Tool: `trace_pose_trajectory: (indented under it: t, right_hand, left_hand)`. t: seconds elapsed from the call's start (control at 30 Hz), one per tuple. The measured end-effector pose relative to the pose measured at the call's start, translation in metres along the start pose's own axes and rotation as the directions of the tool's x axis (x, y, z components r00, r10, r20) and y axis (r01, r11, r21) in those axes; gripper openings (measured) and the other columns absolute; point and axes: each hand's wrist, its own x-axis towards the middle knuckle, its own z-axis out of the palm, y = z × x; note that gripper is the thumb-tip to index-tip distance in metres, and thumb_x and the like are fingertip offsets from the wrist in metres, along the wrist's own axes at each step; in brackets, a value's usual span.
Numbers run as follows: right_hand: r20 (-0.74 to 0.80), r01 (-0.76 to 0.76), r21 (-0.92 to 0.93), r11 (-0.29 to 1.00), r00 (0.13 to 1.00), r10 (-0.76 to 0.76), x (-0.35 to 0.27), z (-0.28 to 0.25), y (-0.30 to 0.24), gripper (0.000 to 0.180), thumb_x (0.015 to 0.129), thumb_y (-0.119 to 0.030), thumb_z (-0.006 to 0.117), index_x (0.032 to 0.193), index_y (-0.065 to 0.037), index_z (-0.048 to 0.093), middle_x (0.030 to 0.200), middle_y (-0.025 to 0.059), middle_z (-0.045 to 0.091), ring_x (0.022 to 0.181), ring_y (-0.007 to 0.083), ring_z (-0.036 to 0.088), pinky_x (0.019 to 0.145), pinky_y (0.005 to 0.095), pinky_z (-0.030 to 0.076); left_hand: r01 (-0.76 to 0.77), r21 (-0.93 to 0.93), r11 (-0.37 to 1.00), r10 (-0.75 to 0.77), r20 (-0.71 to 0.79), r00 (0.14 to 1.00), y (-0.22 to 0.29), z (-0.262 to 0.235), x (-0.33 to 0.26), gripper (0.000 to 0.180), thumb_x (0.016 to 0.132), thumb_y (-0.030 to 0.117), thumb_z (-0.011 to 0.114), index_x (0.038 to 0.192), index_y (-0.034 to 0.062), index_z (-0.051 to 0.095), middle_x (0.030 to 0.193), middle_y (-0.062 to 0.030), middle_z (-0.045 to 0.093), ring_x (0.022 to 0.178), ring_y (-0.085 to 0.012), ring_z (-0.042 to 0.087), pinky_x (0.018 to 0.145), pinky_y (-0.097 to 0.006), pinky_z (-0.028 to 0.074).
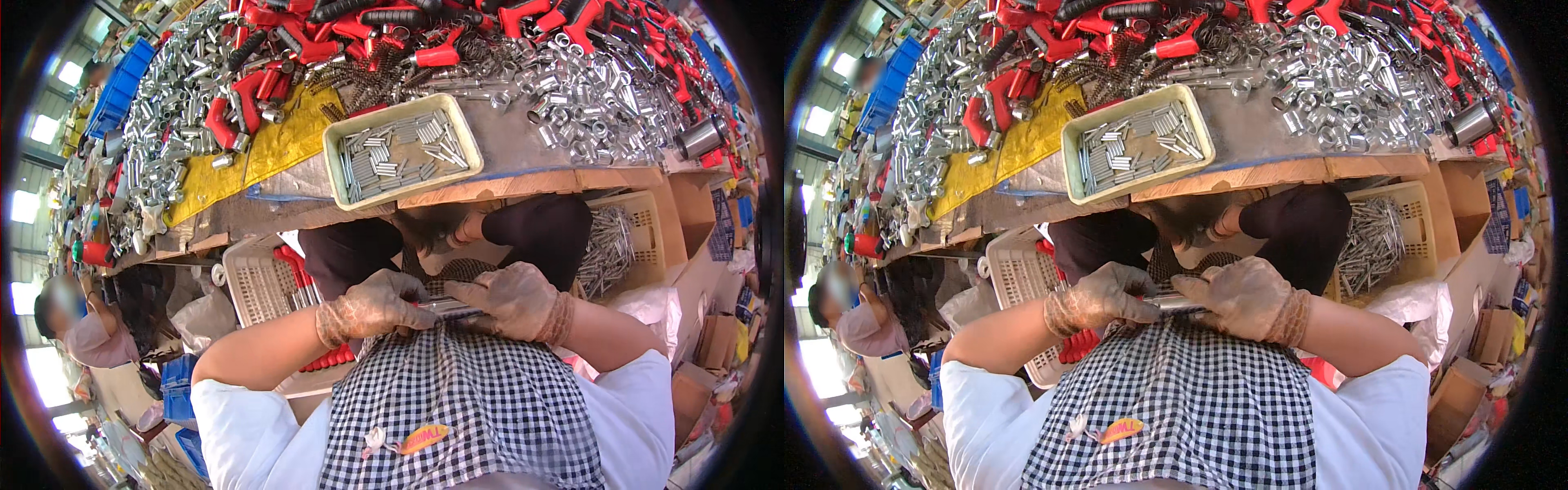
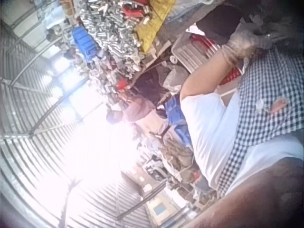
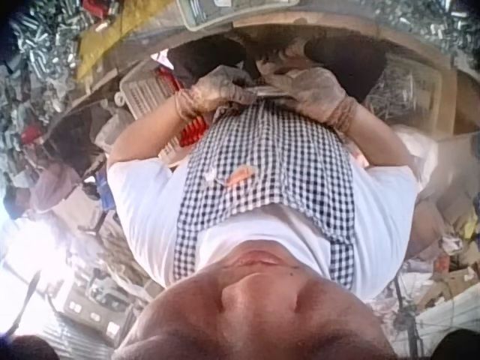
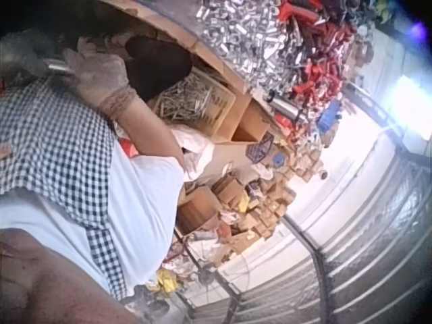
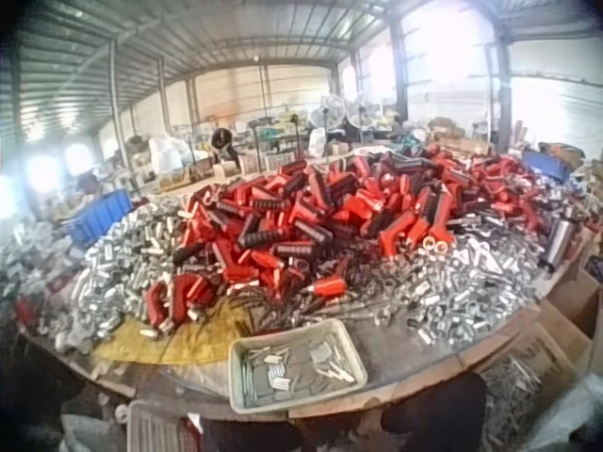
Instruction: Assembling small metal hardware components into red handles.
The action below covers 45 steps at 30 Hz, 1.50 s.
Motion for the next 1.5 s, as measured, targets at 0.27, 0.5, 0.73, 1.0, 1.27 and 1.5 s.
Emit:
trace_pose_trajectory:
  t: [0.27,0.5,0.73,1.0,1.27,1.5]
  right_hand:
    - [-0.281,0.093,0.059,0.994,0.957,-0.073,0.000,0.010,0.012,0.044,0.075,-0.039,0.070,0.104,-0.007,0.062,0.075,0.0130,0.064,0.068,0.0312,0.065,0.058,0.0427,0.052]
    - [-0.257,0.091,0.234,0.968,0.966,-0.029,-0.008,-0.011,0.021,0.048,0.076,-0.033,0.069,0.115,-0.006,0.060,0.095,0.0172,0.066,0.087,0.0343,0.064,0.074,0.0435,0.051]
    - [-0.539,0.392,0.690,0.609,0.839,0.071,-0.017,-0.009,0.040,0.057,0.070,-0.020,0.080,0.120,-0.002,0.058,0.097,0.0126,0.064,0.088,0.0258,0.062,0.079,0.0354,0.048]
    - [-0.640,0.675,0.491,-0.550,0.708,0.298,0.034,-0.021,0.035,0.052,0.089,-0.039,0.062,0.125,-0.002,0.053,0.091,0.0057,0.060,0.082,0.0160,0.058,0.082,0.0379,0.049]
    - [-0.634,0.623,0.578,-0.527,0.750,0.191,0.051,-0.031,0.056,0.047,0.091,-0.034,0.057,0.127,-0.004,0.055,0.055,-0.0052,0.029,0.043,0.0073,0.026,0.053,0.0280,0.037]
    - [-0.701,0.611,0.529,-0.589,0.706,0.104,0.052,-0.033,0.052,0.048,0.091,-0.030,0.058,0.129,-0.002,0.052,0.051,-0.0058,0.025,0.040,0.0068,0.023,0.047,0.0273,0.034]
  left_hand:
    - [0.057,0.005,0.998,-0.057,0.010,0.998,0.011,0.005,0.003,0.034,0.077,0.028,0.075,0.091,-0.0014,0.067,0.065,-0.0053,0.060,0.057,-0.0105,0.055,0.054,-0.027,0.045]
    - [0.005,0.284,0.959,0.013,-0.063,0.998,0.022,0.001,-0.002,0.048,0.073,0.036,0.078,0.097,-0.0037,0.067,0.074,-0.0079,0.064,0.070,-0.0130,0.059,0.065,-0.028,0.048]
    - [-0.157,-0.019,0.987,0.157,0.021,0.987,0.017,0.006,0.008,0.043,0.071,0.021,0.084,0.104,-0.0015,0.067,0.082,0.0003,0.064,0.076,-0.0077,0.056,0.066,-0.026,0.046]
    - [-0.359,-0.218,0.908,0.373,0.028,0.927,0.053,0.024,0.033,0.032,0.075,0.012,0.078,0.100,0.0011,0.061,0.074,-0.0009,0.060,0.061,-0.0087,0.055,0.057,-0.024,0.045]
    - [-0.308,-0.399,0.863,0.346,0.024,0.938,0.048,0.035,0.043,0.033,0.073,0.012,0.074,0.098,0.0015,0.057,0.071,-0.0035,0.058,0.057,-0.0116,0.055,0.052,-0.024,0.044]
    - [-0.245,-0.285,0.927,0.251,-0.016,0.968,0.059,0.045,0.030,0.020,0.072,0.015,0.076,0.072,0.0087,0.057,0.057,0.0019,0.050,0.046,-0.0088,0.045,0.043,-0.023,0.033]
